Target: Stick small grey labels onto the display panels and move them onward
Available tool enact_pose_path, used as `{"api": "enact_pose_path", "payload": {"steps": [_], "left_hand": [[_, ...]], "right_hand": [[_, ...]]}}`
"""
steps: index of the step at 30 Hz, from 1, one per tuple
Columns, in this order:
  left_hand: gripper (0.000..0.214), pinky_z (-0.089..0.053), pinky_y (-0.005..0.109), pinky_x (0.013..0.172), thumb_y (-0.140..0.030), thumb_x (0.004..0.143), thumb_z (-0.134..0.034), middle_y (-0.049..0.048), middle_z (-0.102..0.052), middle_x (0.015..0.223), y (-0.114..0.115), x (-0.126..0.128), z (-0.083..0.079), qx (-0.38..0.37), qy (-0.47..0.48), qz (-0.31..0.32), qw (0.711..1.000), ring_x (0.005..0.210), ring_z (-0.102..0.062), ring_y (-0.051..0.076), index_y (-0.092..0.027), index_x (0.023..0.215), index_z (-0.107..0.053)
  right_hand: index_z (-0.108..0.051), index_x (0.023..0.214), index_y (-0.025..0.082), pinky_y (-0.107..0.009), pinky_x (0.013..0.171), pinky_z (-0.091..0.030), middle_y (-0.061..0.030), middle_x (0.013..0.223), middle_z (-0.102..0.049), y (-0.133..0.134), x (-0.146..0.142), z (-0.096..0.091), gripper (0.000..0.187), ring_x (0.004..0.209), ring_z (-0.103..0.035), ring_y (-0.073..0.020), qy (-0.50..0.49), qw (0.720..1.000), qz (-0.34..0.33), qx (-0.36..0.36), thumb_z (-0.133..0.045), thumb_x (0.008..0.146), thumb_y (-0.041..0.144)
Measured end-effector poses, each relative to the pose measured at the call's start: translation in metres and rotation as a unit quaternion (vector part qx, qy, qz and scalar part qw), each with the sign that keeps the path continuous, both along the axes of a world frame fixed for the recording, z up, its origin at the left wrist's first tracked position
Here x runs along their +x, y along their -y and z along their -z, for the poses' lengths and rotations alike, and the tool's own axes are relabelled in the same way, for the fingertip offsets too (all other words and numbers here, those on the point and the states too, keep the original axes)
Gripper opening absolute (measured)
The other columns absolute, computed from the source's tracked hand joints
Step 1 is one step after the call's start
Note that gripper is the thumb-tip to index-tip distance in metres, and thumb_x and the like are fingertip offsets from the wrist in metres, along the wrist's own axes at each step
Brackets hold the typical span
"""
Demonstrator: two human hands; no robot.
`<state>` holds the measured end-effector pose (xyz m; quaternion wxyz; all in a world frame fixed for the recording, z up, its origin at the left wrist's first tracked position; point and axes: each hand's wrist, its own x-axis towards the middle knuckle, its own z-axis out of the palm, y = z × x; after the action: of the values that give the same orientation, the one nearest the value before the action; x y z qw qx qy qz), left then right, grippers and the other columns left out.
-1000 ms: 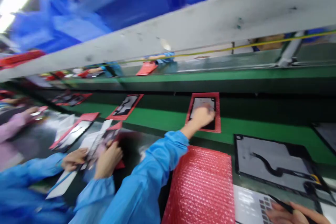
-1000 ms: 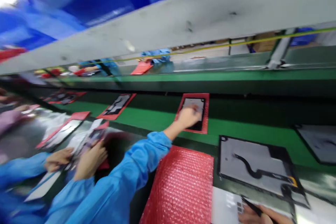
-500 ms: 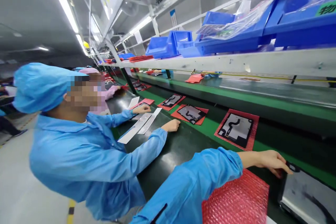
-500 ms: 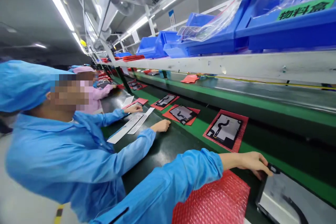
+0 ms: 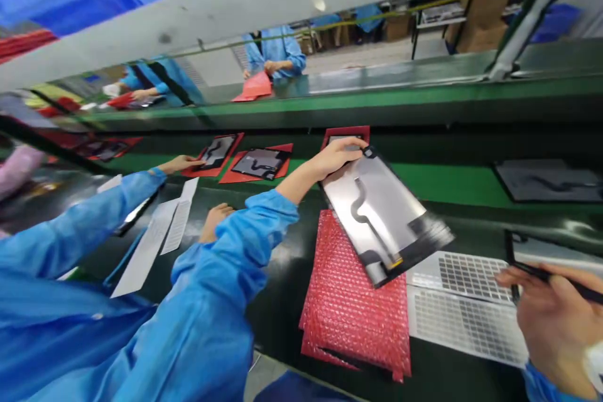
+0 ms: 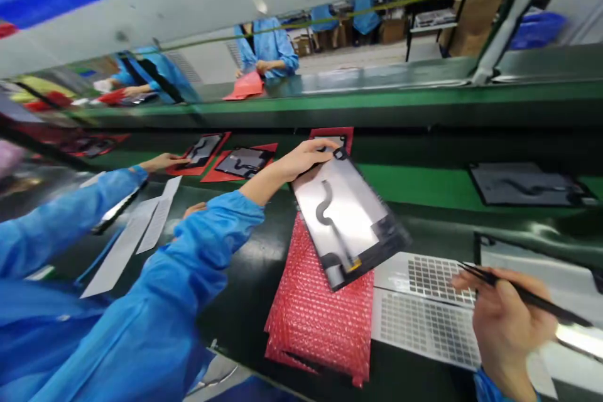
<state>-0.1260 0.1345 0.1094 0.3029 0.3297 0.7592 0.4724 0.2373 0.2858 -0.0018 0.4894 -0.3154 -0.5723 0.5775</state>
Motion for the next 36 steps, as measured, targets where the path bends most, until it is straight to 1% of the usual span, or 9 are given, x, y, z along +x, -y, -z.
{"api": "enact_pose_path", "payload": {"steps": [2, 4, 8, 11, 14, 19, 22, 28, 36], "left_hand": [[0.035, -0.033, 0.023, 0.051, -0.026, 0.090, -0.071, -0.0044, -0.056, 0.058, 0.016, 0.006, 0.012, -0.053, 0.005, 0.081, 0.995, 0.046, -0.039, 0.008, -0.010, 0.122, -0.074], [0.036, -0.029, 0.023, 0.048, -0.028, 0.089, -0.072, -0.0036, -0.057, 0.054, 0.022, 0.016, 0.028, -0.091, 0.002, 0.161, 0.983, 0.043, -0.037, 0.008, -0.009, 0.119, -0.079], [0.032, -0.047, 0.024, 0.061, -0.029, 0.091, -0.068, 0.0055, -0.079, 0.087, 0.013, 0.034, 0.056, -0.113, -0.048, 0.258, 0.958, 0.064, -0.062, 0.013, -0.014, 0.116, -0.082], [0.033, -0.056, 0.035, 0.088, -0.027, 0.093, -0.063, 0.0116, -0.080, 0.113, 0.007, 0.046, 0.065, -0.115, -0.126, 0.270, 0.948, 0.094, -0.072, 0.023, -0.015, 0.118, -0.081], [0.040, -0.048, 0.054, 0.112, -0.029, 0.094, -0.064, 0.0201, -0.068, 0.137, 0.012, 0.072, 0.071, -0.104, -0.221, 0.251, 0.937, 0.123, -0.065, 0.034, -0.012, 0.129, -0.074], [0.052, -0.042, 0.058, 0.121, -0.043, 0.104, -0.057, 0.0234, -0.050, 0.159, 0.033, 0.142, 0.091, -0.052, -0.413, 0.306, 0.856, 0.150, -0.046, 0.038, -0.011, 0.145, -0.059], [0.063, -0.040, 0.059, 0.123, -0.052, 0.102, -0.060, 0.0239, -0.042, 0.166, 0.041, 0.170, 0.104, -0.078, -0.418, 0.322, 0.846, 0.154, -0.041, 0.042, -0.011, 0.150, -0.054], [0.066, -0.034, 0.059, 0.126, -0.056, 0.101, -0.060, 0.0246, -0.041, 0.167, 0.044, 0.174, 0.113, -0.106, -0.412, 0.345, 0.837, 0.158, -0.034, 0.043, -0.011, 0.149, -0.056], [0.069, -0.033, 0.054, 0.126, -0.054, 0.095, -0.070, 0.0242, -0.041, 0.167, 0.048, 0.172, 0.103, -0.080, -0.429, 0.370, 0.820, 0.157, -0.036, 0.042, -0.010, 0.147, -0.057]], "right_hand": [[-0.066, 0.081, 0.026, -0.043, 0.046, -0.060, -0.0025, 0.061, -0.072, -0.003, -0.007, 0.002, 0.028, 0.047, -0.071, -0.0275, 0.012, 0.999, -0.025, -0.023, -0.083, 0.078, 0.048], [-0.067, 0.085, 0.024, -0.038, 0.047, -0.061, -0.0043, 0.061, -0.075, -0.005, -0.012, 0.004, 0.034, 0.048, -0.073, -0.0259, 0.067, 0.993, -0.088, -0.031, -0.085, 0.080, 0.052], [-0.065, 0.088, 0.023, -0.034, 0.052, -0.063, -0.0041, 0.058, -0.073, -0.014, -0.016, 0.016, 0.048, 0.054, -0.076, -0.0248, 0.181, 0.964, -0.191, -0.040, -0.082, 0.081, 0.068], [-0.063, 0.090, 0.023, -0.031, 0.051, -0.062, -0.0068, 0.066, -0.077, -0.025, -0.020, 0.026, 0.055, 0.056, -0.076, -0.0233, 0.256, 0.934, -0.243, -0.048, -0.078, 0.081, 0.075], [-0.062, 0.091, 0.023, -0.031, 0.053, -0.062, -0.0073, 0.065, -0.076, -0.036, -0.023, 0.033, 0.059, 0.062, -0.078, -0.0248, 0.291, 0.917, -0.269, -0.049, -0.076, 0.079, 0.079], [-0.062, 0.093, 0.022, -0.032, 0.055, -0.063, -0.0068, 0.063, -0.075, -0.041, -0.024, 0.033, 0.057, 0.064, -0.079, -0.0254, 0.303, 0.910, -0.275, -0.063, -0.074, 0.083, 0.077], [-0.063, 0.093, 0.022, -0.032, 0.056, -0.064, -0.0056, 0.062, -0.074, -0.040, -0.024, 0.028, 0.056, 0.064, -0.079, -0.0254, 0.304, 0.909, -0.278, -0.072, -0.074, 0.084, 0.076], [-0.065, 0.092, 0.021, -0.031, 0.053, -0.064, -0.0056, 0.066, -0.075, -0.041, -0.024, 0.026, 0.053, 0.060, -0.077, -0.0226, 0.300, 0.908, -0.278, -0.091, -0.079, 0.084, 0.072], [-0.068, 0.089, 0.023, -0.034, 0.045, -0.061, -0.0034, 0.068, -0.076, -0.038, -0.021, 0.021, 0.038, 0.051, -0.072, -0.0220, 0.249, 0.936, -0.237, -0.081, -0.081, 0.089, 0.059]]}}
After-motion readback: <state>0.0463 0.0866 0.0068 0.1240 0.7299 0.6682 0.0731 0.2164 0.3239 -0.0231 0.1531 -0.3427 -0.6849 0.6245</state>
